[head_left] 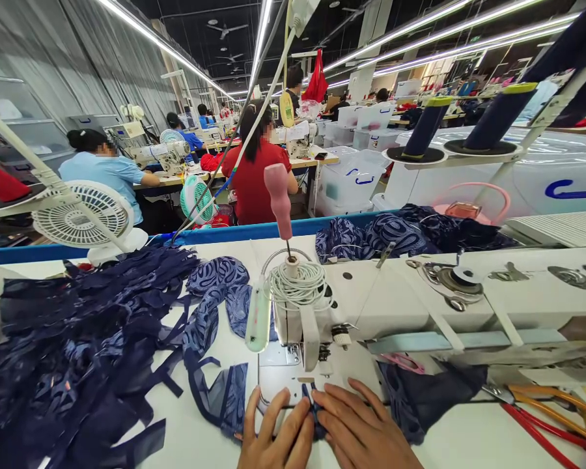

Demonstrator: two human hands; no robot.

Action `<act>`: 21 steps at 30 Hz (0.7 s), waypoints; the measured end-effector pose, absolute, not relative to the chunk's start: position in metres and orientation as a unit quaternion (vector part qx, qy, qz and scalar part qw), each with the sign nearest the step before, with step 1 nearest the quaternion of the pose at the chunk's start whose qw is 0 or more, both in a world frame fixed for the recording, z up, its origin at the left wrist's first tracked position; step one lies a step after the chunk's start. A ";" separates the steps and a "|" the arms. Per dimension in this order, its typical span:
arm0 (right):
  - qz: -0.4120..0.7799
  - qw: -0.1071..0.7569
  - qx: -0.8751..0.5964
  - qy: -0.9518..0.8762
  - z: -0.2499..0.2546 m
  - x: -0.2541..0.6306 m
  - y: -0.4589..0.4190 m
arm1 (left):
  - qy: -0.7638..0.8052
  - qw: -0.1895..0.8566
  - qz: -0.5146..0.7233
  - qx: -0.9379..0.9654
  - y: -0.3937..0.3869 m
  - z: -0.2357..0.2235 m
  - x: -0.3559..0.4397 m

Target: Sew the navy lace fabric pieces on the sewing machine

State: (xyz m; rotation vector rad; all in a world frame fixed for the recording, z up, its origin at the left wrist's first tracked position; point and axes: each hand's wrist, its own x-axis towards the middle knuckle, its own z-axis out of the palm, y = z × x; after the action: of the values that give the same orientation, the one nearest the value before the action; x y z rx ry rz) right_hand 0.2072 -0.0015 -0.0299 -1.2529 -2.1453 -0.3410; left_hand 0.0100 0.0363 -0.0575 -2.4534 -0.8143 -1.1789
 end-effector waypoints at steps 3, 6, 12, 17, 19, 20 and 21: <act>-0.109 0.326 -0.488 -0.802 -0.036 0.202 -0.003 | -0.300 0.132 -0.405 -0.853 0.034 -0.057 0.011; -0.098 0.344 -0.486 -0.797 -0.035 0.201 -0.001 | -0.305 0.133 -0.386 -0.860 0.033 -0.057 0.010; -0.124 0.357 -0.473 -0.796 -0.027 0.204 0.003 | -0.295 0.144 -0.371 -0.869 0.035 -0.055 0.006; -0.114 0.332 -0.490 -0.798 -0.021 0.206 0.000 | -0.291 0.145 -0.376 -0.868 0.037 -0.054 0.006; -0.118 0.351 -0.499 -0.784 -0.023 0.205 0.000 | -0.292 0.148 -0.370 -0.869 0.037 -0.056 0.006; -0.119 0.361 -0.502 -0.777 -0.025 0.204 0.000 | -0.295 0.149 -0.368 -0.869 0.037 -0.057 0.006; -0.118 0.366 -0.502 -0.775 -0.027 0.203 0.000 | -0.298 0.149 -0.366 -0.869 0.036 -0.058 0.006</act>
State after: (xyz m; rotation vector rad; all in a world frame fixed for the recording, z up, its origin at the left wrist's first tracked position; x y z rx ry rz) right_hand 0.2030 0.0002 -0.0266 -1.2894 -1.9914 -0.3027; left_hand 0.0058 0.0364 -0.0576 -2.4979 -0.8570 -1.0528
